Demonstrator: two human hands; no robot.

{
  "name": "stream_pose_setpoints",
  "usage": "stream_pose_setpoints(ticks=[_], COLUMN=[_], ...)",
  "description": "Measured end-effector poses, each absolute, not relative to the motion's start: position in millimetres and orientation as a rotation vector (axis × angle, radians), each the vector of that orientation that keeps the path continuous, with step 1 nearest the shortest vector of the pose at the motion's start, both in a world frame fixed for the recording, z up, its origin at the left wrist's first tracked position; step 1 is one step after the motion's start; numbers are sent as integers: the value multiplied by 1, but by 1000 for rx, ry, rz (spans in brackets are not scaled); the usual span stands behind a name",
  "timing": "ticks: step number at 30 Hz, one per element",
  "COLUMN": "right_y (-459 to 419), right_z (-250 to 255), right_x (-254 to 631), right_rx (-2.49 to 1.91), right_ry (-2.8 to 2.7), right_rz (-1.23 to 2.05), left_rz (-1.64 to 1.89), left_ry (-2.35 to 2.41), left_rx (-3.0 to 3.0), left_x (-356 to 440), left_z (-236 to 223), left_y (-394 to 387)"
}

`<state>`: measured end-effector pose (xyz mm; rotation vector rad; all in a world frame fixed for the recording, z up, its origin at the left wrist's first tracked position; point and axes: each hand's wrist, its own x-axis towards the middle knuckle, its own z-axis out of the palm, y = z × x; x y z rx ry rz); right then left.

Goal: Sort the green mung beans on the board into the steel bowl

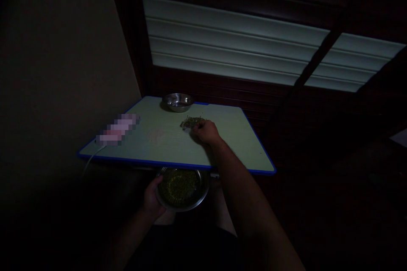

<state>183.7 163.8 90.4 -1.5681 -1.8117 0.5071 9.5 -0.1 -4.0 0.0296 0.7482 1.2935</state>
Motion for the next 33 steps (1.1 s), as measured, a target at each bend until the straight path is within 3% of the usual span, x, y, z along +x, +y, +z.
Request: stream_pose_setpoints(ticks=[20,33], right_y=[157,155], right_z=[98,104], right_x=[107,91], right_rx=[-1831,-1782], right_ry=[-1778,-1762], right_rz=[432,630], left_rz=[1246,1249], left_ry=[719,736], left_rx=[13,39], left_x=[9,9], left_z=[-8,-5], left_y=[0,0])
